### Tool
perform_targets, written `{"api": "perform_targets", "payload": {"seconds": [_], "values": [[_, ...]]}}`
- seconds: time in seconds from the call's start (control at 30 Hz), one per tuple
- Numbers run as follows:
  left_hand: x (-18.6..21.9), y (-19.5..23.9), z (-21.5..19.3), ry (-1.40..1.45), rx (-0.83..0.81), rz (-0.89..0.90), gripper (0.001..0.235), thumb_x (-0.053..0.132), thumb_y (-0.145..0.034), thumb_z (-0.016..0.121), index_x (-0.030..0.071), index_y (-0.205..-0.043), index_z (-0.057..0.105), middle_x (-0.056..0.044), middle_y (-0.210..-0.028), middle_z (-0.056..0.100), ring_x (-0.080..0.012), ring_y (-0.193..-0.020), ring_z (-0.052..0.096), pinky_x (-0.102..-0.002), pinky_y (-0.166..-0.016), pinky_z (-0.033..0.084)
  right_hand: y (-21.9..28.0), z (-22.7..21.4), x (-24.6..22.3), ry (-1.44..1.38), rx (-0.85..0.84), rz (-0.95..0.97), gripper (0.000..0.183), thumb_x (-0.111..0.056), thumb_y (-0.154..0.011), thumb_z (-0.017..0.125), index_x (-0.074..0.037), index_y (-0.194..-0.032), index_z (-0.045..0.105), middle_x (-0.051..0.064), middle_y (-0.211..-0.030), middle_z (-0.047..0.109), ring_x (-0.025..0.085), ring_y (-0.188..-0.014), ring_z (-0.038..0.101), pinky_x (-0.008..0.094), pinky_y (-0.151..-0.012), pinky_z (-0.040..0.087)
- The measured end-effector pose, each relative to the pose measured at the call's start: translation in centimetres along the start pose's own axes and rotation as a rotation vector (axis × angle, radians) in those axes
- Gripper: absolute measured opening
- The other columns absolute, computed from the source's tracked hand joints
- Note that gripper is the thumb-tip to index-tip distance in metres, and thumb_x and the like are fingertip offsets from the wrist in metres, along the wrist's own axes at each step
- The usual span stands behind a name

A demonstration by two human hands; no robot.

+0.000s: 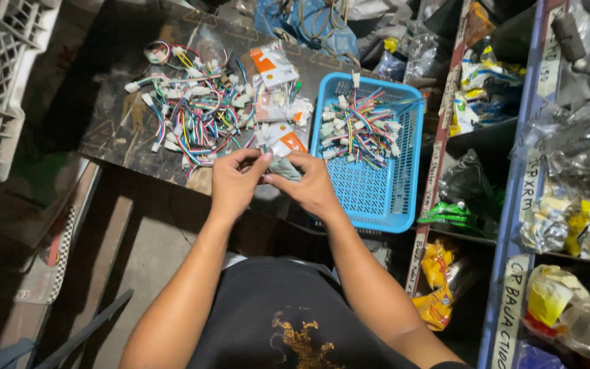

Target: The person wipes individual wire harnesses with a cloth, handling them one at a time from a pile on the table and placing them into a blue basket. The person repeatedly picks up a harness, wipes it, and deposits it into the basket.

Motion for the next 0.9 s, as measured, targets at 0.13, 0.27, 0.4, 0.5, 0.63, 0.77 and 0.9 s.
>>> {"api": "perform_targets", "payload": {"seconds": [0.13, 0.27, 0.4, 0.5, 0.63, 0.77, 0.9], "values": [[2.5, -1.1, -0.9, -0.214, -0.001, 0.104, 0.009, 0.02, -0.09, 0.081, 0.011, -0.095, 0.081, -0.008, -0.077, 0.076, -0.008, -0.075, 0.067, -0.03, -0.066, 0.057, -1.1, -0.6, 0.1, -0.14, 0.076, 0.083, 0.043, -0.031, -0.077, 0.088, -0.013, -0.115, 0.077, 0.009, -0.098, 0.076, 0.016, -0.092, 0.067, 0.036, -0.084, 0.054], [4.4, -0.9, 0.0, -0.184, -0.139, 0.111, 0.009, 0.013, -0.088, 0.08, 0.008, -0.095, 0.081, -0.009, -0.076, 0.077, -0.0085, -0.074, 0.063, -0.03, -0.07, 0.056, -2.0, -0.2, -2.6, -0.647, 0.189, 0.185, 0.055, -0.027, -0.09, 0.072, -0.003, -0.138, 0.059, 0.006, -0.105, 0.072, 0.011, -0.089, 0.069, 0.026, -0.078, 0.057], [2.9, -1.8, 0.9, -0.115, -0.167, 0.05, 0.009, 0.016, -0.091, 0.078, 0.01, -0.094, 0.082, -0.006, -0.069, 0.076, -0.006, -0.061, 0.065, -0.023, -0.061, 0.055, -2.3, 1.3, 0.0, -0.572, 0.132, 0.22, 0.028, -0.029, -0.099, 0.067, -0.003, -0.109, 0.074, 0.005, -0.078, 0.074, 0.006, -0.07, 0.065, 0.021, -0.065, 0.055], [1.8, -2.4, 0.2, -0.197, -0.223, 0.024, 0.01, 0.013, -0.091, 0.075, 0.006, -0.085, 0.079, -0.009, -0.066, 0.072, -0.0086, -0.061, 0.056, -0.028, -0.055, 0.05, -2.4, 1.6, 1.0, -0.609, 0.204, 0.266, 0.021, -0.022, -0.098, 0.069, -0.002, -0.102, 0.074, 0.006, -0.074, 0.074, 0.006, -0.063, 0.066, 0.021, -0.061, 0.055], [2.3, -2.2, 0.7, -0.051, -0.273, -0.117, 0.038, 0.03, -0.101, 0.064, 0.001, -0.079, 0.074, -0.018, -0.06, 0.071, -0.0152, -0.044, 0.064, -0.025, -0.046, 0.056, -2.2, 1.1, 0.8, -0.597, 0.246, 0.31, 0.02, -0.022, -0.097, 0.069, -0.002, -0.101, 0.073, 0.005, -0.073, 0.074, 0.007, -0.062, 0.068, 0.022, -0.059, 0.056], [2.7, -2.8, 0.4, 0.017, -0.064, 0.163, 0.018, 0.023, -0.098, 0.071, 0.006, -0.099, 0.072, -0.015, -0.075, 0.07, -0.0145, -0.054, 0.062, -0.026, -0.05, 0.052, -1.9, 0.1, -0.1, -0.503, 0.212, 0.27, 0.019, -0.022, -0.096, 0.071, -0.004, -0.095, 0.073, 0.0, -0.069, 0.069, 0.003, -0.06, 0.061, 0.018, -0.057, 0.051], [2.9, -2.5, 1.3, -0.161, -0.13, 0.322, 0.015, 0.026, -0.093, 0.08, 0.013, -0.102, 0.081, -0.004, -0.079, 0.07, -0.0085, -0.074, 0.06, -0.027, -0.071, 0.053, -1.7, -0.1, -2.6, -0.262, 0.121, 0.192, 0.016, -0.022, -0.094, 0.074, -0.009, -0.084, 0.074, -0.007, -0.058, 0.054, 0.001, -0.061, 0.044, 0.015, -0.056, 0.041]]}}
Point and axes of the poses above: each hand's wrist, its own y-axis away from the middle knuckle, its own z-axis out of the palm, x = y × z, the point moved 2 cm from there along -y, towards the middle knuckle
